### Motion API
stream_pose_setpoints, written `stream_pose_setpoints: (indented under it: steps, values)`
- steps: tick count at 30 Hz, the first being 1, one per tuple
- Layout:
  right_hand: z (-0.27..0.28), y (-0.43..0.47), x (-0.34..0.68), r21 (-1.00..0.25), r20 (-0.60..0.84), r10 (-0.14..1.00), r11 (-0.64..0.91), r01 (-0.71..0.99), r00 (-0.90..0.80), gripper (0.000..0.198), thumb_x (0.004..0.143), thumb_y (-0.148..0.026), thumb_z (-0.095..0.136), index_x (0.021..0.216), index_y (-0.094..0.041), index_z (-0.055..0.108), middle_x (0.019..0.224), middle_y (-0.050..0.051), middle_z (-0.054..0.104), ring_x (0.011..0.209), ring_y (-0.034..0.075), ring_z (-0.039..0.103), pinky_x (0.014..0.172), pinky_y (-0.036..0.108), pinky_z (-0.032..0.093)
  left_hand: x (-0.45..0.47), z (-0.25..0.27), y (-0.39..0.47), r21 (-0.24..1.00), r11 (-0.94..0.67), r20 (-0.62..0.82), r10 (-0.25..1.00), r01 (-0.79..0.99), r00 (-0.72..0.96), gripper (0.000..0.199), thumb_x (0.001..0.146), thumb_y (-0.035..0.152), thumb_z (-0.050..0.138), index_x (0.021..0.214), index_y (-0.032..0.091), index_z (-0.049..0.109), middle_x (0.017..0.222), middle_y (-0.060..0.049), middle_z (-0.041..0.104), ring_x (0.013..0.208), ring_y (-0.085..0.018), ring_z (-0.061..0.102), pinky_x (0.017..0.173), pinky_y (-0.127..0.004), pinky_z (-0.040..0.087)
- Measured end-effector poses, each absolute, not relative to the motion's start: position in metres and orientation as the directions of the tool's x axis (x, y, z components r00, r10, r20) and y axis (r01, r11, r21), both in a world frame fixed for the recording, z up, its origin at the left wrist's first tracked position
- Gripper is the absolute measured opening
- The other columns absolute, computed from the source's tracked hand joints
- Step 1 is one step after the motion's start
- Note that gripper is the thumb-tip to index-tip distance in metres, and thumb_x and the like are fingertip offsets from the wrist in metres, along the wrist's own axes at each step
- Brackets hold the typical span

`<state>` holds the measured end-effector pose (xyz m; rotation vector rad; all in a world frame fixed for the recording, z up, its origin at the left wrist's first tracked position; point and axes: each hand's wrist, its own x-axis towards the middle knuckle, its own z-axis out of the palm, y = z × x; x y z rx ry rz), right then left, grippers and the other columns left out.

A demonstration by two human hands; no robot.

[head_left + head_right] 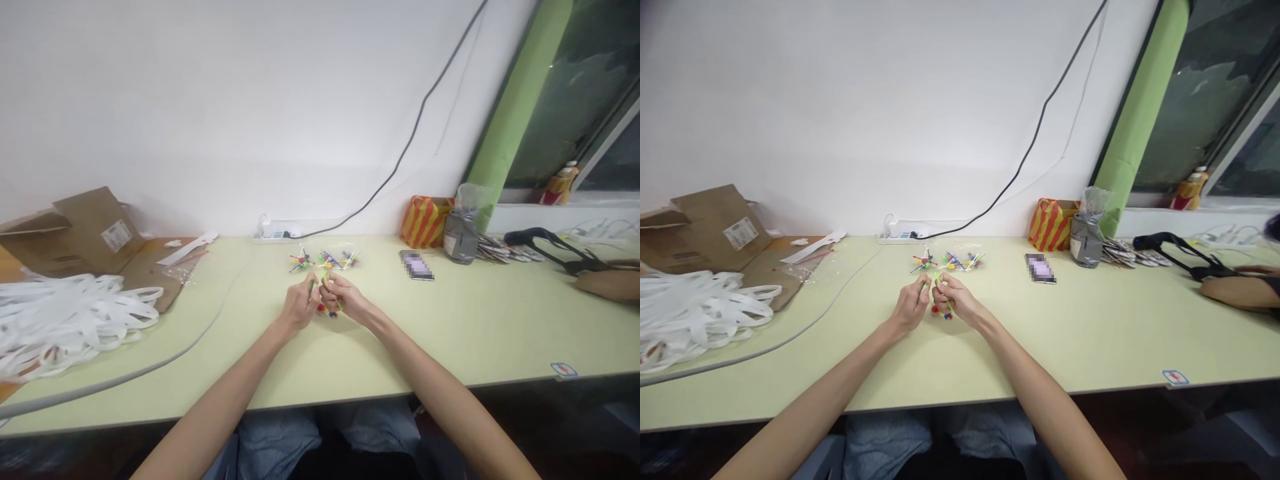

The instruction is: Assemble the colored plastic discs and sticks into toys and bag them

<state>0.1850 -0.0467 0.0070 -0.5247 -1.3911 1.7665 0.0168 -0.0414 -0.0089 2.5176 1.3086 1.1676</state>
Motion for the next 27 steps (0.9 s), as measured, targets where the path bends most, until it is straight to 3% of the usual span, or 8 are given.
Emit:
stream_pose_setpoints:
  steps: [3, 8, 15, 19, 23, 27]
  values:
    - [0.009, -0.044, 0.188, -0.934, 0.182, 0.799, -0.041, -0.354, -0.574, 0.035, 0.083, -0.046, 0.066, 0.082, -0.023, 0.039, 0.06, -0.008, 0.04, 0.045, 0.006, 0.031, 0.042, 0.018, 0.023, 0.011, -0.009, -0.038, 0.435, -0.596, 0.595, 0.753, 0.675, 0.281, 0.022, 0.095, 0.036, 0.026, 0.087, 0.024, 0.041, 0.06, 0.004, 0.047, 0.055, -0.017, 0.05, 0.06, -0.028, 0.035]
    - [0.002, -0.032, 0.195, -0.982, 0.134, 0.937, 0.081, -0.172, -0.322, 0.036, 0.077, -0.05, 0.069, 0.079, -0.022, 0.045, 0.062, -0.006, 0.049, 0.043, 0.007, 0.04, 0.038, 0.019, 0.025, 0.005, -0.006, -0.031, 0.48, -0.513, 0.555, 0.806, 0.712, 0.206, 0.023, 0.097, 0.04, 0.027, 0.092, 0.023, 0.042, 0.064, 0.003, 0.048, 0.059, -0.019, 0.051, 0.061, -0.029, 0.034]
    - [-0.005, -0.023, 0.206, -0.996, 0.093, 0.958, 0.093, -0.013, -0.27, 0.04, 0.078, -0.056, 0.067, 0.072, -0.021, 0.05, 0.047, -0.01, 0.032, 0.038, 0.005, 0.021, 0.038, 0.019, 0.015, 0.01, -0.007, -0.03, 0.447, -0.555, 0.417, 0.823, 0.701, 0.385, 0.028, 0.1, 0.045, 0.028, 0.093, 0.023, 0.044, 0.065, 0.002, 0.049, 0.06, -0.018, 0.051, 0.063, -0.029, 0.034]
    - [-0.011, -0.015, 0.209, -0.964, 0.191, 0.961, 0.222, 0.148, -0.198, 0.033, 0.081, -0.049, 0.062, 0.071, -0.019, 0.053, 0.049, -0.005, 0.047, 0.043, 0.008, 0.038, 0.043, 0.021, 0.027, 0.01, -0.007, -0.029, 0.437, -0.548, 0.437, 0.822, 0.713, 0.365, 0.028, 0.1, 0.045, 0.031, 0.093, 0.022, 0.046, 0.066, 0.002, 0.05, 0.061, -0.017, 0.05, 0.062, -0.028, 0.032]
    - [-0.02, -0.008, 0.212, -0.826, 0.359, 0.931, 0.351, 0.442, -0.069, 0.021, 0.081, -0.035, 0.057, 0.069, -0.018, 0.057, 0.064, 0.002, 0.062, 0.061, 0.014, 0.056, 0.06, 0.024, 0.041, 0.007, -0.006, -0.028, 0.443, -0.542, 0.477, 0.817, 0.714, 0.324, 0.03, 0.101, 0.043, 0.027, 0.09, 0.022, 0.045, 0.065, 0.002, 0.047, 0.061, -0.017, 0.049, 0.062, -0.028, 0.032]
    - [-0.026, -0.005, 0.212, -0.809, 0.325, 0.939, 0.337, 0.481, -0.112, 0.018, 0.081, -0.028, 0.053, 0.068, -0.017, 0.06, 0.064, 0.003, 0.065, 0.063, 0.015, 0.06, 0.062, 0.025, 0.042, 0.006, -0.005, -0.028, 0.462, -0.533, 0.473, 0.824, 0.709, 0.312, 0.032, 0.101, 0.044, 0.024, 0.089, 0.022, 0.044, 0.064, 0.002, 0.044, 0.06, -0.018, 0.048, 0.063, -0.029, 0.032]
